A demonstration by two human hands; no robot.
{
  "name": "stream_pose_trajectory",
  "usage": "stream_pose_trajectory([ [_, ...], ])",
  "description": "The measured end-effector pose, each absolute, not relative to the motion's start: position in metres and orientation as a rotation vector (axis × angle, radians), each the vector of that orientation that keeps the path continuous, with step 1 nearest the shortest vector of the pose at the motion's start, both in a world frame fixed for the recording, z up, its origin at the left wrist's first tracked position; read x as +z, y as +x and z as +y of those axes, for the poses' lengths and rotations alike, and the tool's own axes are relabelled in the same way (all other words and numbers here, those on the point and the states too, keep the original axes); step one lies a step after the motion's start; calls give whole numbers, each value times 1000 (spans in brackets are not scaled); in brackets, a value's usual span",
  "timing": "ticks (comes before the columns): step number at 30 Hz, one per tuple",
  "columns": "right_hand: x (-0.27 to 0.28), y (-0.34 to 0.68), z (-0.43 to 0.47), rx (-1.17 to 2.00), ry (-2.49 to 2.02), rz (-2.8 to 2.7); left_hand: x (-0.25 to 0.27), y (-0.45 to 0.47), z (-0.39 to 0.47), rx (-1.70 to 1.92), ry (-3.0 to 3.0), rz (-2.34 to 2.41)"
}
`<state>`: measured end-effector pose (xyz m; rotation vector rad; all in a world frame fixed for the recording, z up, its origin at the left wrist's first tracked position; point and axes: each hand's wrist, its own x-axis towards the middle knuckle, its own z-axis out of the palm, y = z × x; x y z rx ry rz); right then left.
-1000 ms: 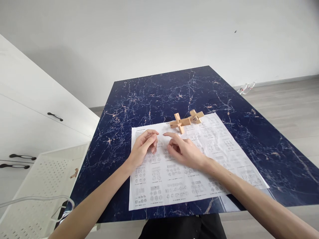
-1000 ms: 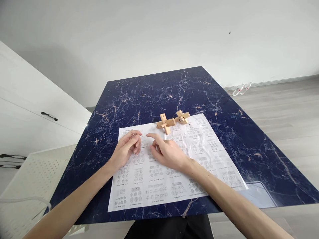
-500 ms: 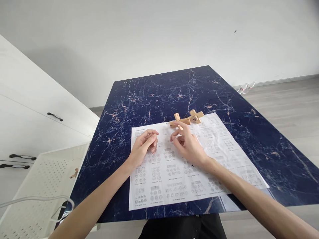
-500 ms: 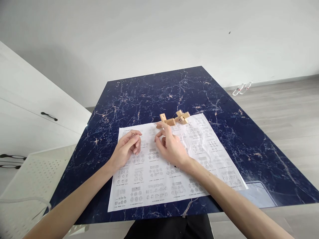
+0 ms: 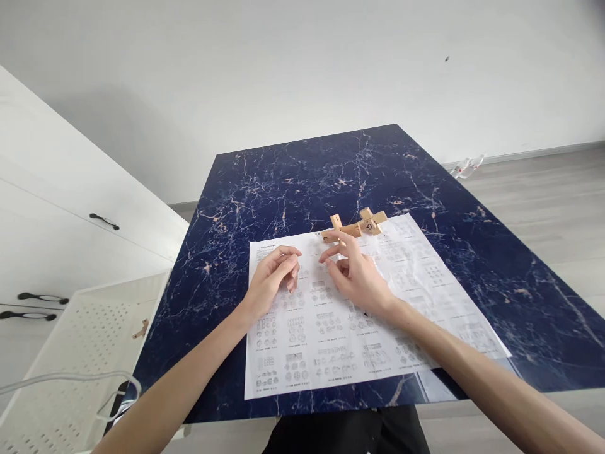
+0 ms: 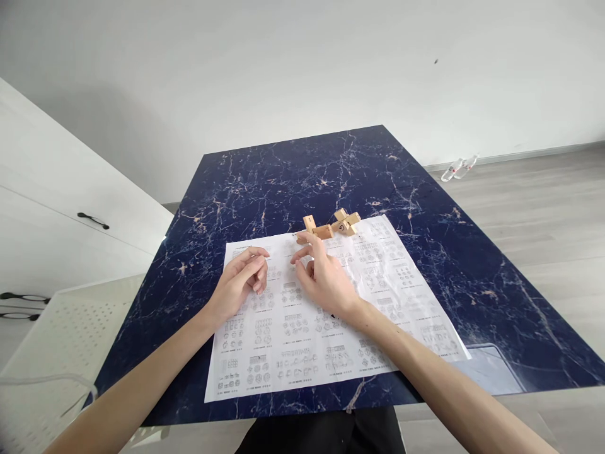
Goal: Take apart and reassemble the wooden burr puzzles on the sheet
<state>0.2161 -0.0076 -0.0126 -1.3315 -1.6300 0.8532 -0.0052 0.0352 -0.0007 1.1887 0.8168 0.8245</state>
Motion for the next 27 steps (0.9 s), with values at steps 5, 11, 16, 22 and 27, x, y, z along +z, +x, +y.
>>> stream_pose_trajectory([
  [5, -13, 216, -7, 869, -1343, -1605, -1, -5, 35, 828, 1176, 811],
  [11, -17, 217, -5, 888, -1356, -1596, -1, -4, 35, 836, 1178, 801],
  [16, -16, 218, -5, 894, -1370, -1603, 1, -3, 34, 837, 1172, 805],
  [22, -16, 217, -5, 795, -1381, -1671, 2, -3, 34, 835, 1172, 820],
  [27, -19, 217, -7, 783, -1359, -1708, 0, -4, 35, 824, 1190, 816],
])
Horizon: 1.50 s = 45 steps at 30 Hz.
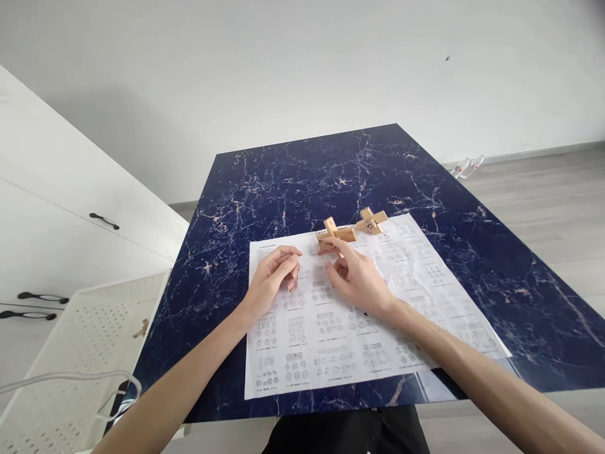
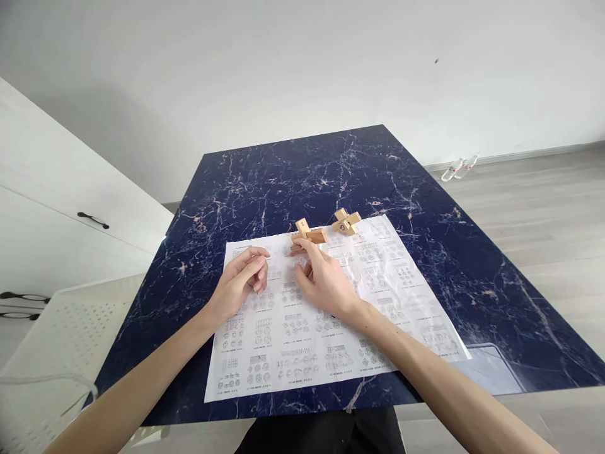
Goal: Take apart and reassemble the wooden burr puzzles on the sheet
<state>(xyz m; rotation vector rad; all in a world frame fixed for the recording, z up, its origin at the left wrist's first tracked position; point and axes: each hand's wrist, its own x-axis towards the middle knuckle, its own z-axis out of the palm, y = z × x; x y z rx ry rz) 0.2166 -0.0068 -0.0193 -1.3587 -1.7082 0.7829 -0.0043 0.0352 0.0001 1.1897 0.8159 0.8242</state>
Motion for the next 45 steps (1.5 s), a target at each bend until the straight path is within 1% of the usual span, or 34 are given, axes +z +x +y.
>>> stream_pose_trajectory([
  [5, -21, 216, -10, 765, -1280, -1756, 0, -4, 33, 829, 1233, 829],
  [12, -17, 216, -13, 824, -1137, -1798, 4, 0, 28, 996, 1512, 1035],
  [16, -16, 217, -15, 849, -1135, -1843, 5, 0, 29, 1038, 1545, 1085],
  [24, -16, 217, -16, 797, -1125, -1858, 3, -1, 28, 996, 1569, 972],
  [35, -16, 217, -19, 716, -1132, -1914, 3, -4, 30, 834, 1529, 815],
  [45, -16, 217, -17, 753, -1142, -1878, 8, -5, 31, 879, 1448, 718],
])
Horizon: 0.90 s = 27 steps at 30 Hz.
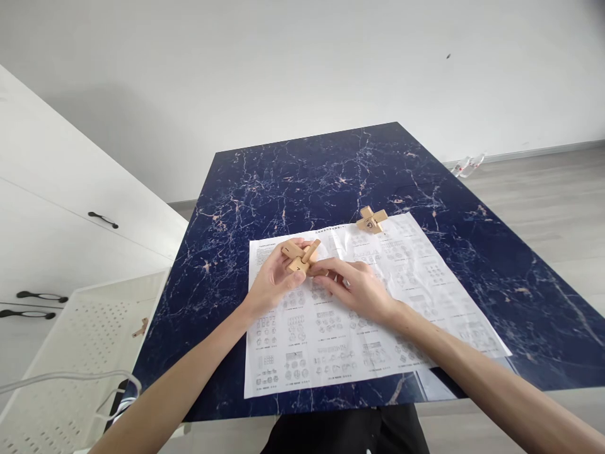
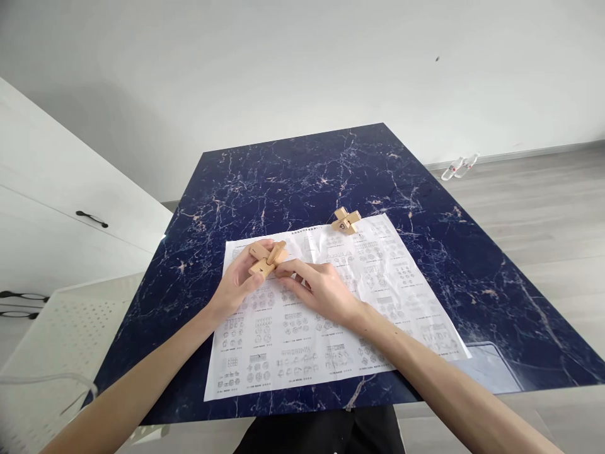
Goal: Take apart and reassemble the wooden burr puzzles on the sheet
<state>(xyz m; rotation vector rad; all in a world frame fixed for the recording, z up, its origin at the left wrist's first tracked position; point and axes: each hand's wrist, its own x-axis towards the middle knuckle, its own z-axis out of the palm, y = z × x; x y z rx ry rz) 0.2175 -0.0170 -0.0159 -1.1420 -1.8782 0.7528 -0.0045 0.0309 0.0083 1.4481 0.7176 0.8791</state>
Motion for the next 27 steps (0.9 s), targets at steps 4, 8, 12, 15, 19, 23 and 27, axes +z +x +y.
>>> stream_pose_trajectory([
  [4, -16, 218, -18, 822, -1165, -1847, 8, -6, 32, 865, 1404, 694],
  [8, -16, 215, -18, 846, -1253, -1759, 4, -8, 34, 879, 1364, 675],
  [12, -16, 213, -16, 849, -1297, -1709, -2, -9, 34, 880, 1396, 660],
  [15, -18, 213, -14, 821, -1310, -1726, -9, -9, 35, 913, 1437, 652],
  [19, -19, 213, -13, 798, -1357, -1705, -16, -9, 35, 948, 1500, 644],
  [23, -17, 209, -14, 782, -1370, -1668, -18, -8, 36, 963, 1517, 640],
  [27, -16, 207, -15, 785, -1355, -1655, -19, -9, 37, 971, 1508, 625],
])
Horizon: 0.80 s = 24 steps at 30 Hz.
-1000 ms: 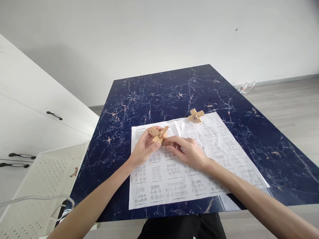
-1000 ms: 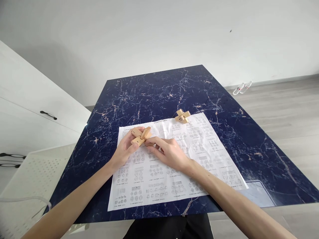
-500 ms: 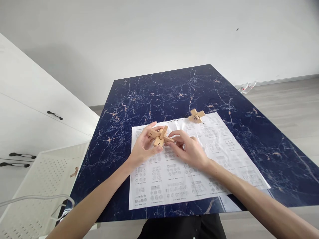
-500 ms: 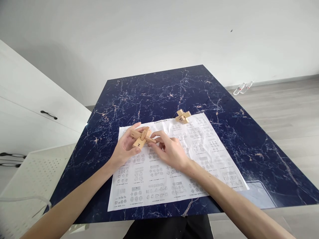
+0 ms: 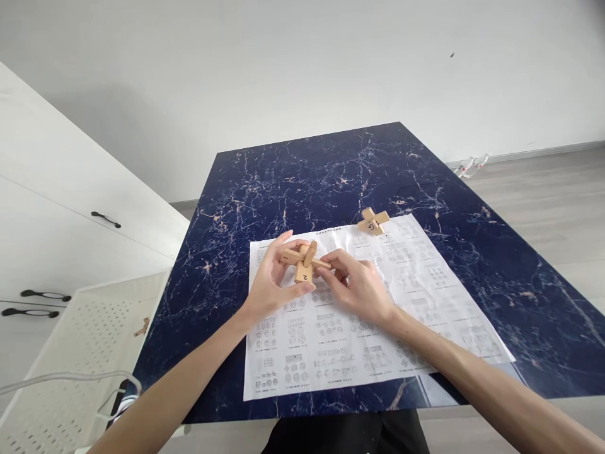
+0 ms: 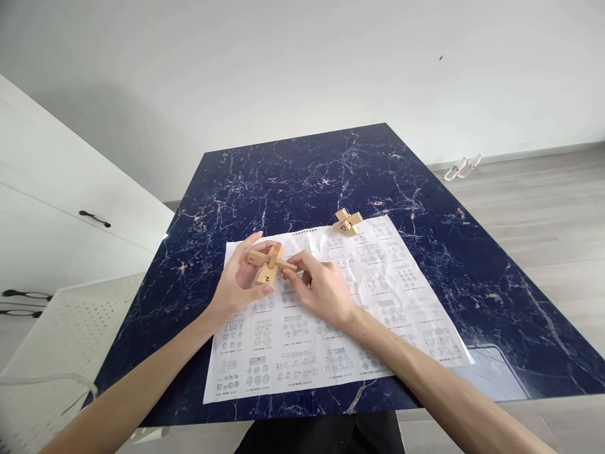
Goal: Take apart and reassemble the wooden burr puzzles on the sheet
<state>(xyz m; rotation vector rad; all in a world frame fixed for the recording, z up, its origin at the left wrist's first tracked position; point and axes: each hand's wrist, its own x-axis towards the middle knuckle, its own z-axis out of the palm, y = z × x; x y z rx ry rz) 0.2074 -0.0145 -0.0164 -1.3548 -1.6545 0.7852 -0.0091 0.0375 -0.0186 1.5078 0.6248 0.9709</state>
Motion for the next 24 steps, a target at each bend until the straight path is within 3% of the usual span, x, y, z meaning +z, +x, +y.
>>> stream_pose_trajectory([
  [14, -13, 211, -17, 810, -1191, -1777, -12, -11, 35, 993, 1562, 715],
  [24, -20, 213, -20, 612, -1135, -1854, -9, -12, 40, 982, 1596, 615],
])
